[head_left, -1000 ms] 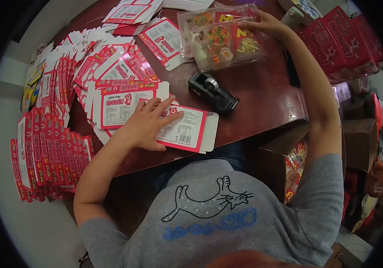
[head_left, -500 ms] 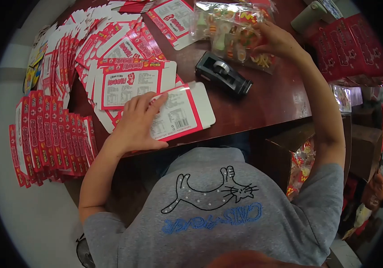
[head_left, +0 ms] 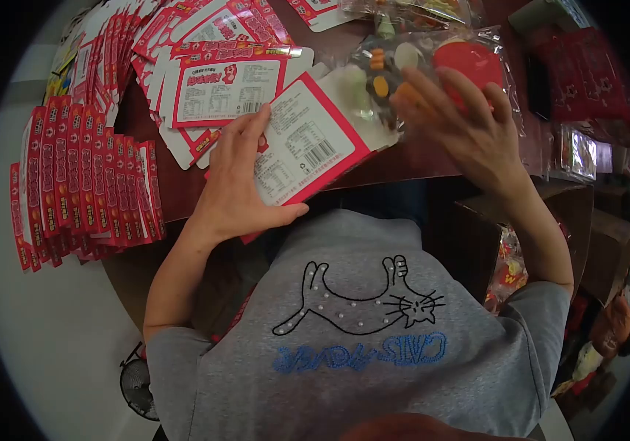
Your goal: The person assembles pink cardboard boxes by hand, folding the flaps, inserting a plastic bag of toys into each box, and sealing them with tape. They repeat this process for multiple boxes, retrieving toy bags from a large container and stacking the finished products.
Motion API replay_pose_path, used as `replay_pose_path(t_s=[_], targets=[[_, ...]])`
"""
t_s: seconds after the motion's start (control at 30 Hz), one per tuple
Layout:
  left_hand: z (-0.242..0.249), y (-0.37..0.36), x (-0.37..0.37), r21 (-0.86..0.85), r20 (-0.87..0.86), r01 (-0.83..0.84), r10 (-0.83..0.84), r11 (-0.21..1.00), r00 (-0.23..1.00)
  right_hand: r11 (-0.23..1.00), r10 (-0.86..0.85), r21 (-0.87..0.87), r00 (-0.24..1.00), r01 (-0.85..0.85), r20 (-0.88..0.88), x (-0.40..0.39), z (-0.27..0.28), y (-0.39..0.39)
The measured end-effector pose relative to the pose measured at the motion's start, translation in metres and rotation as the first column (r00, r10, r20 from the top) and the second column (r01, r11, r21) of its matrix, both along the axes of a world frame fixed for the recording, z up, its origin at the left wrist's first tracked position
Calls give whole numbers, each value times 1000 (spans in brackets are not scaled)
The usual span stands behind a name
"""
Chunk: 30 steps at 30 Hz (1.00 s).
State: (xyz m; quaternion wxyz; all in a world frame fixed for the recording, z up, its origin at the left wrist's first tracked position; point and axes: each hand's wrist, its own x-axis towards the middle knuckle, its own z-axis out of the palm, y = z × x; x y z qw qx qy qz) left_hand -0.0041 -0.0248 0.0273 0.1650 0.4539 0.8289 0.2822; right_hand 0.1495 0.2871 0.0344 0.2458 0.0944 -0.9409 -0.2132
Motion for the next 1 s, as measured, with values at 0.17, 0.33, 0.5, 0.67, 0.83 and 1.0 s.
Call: replay_pose_path(t_s=[0.17,0.33,0.5,0.67,0.83,1.0], targets=[[-5,-9,15,-33,-70,29,-32,999,997,980,196,-46,981,-195,12,23,-6,-21],[-3,-19,12,57,-138,-5,13,998,990,974,204,-98,979,-206,-28,38,-6,-13],[-3,-4,25,49,-97,90,-85,995,992,942,322,-110,946,-316,43,35,-5,-23],[-12,-7,24,86,-247,-19,40,996,968,771,110,-624,992,-125,-63,20,15,7],[-22,34,51,253,-268,-164,232,953,935,665,143,-745,988,-58,51,12,7,-34],[-25,45,62,392,-184,-188,277,901,943,-60,94,-961,957,-270,-275,4,-25,-66]])
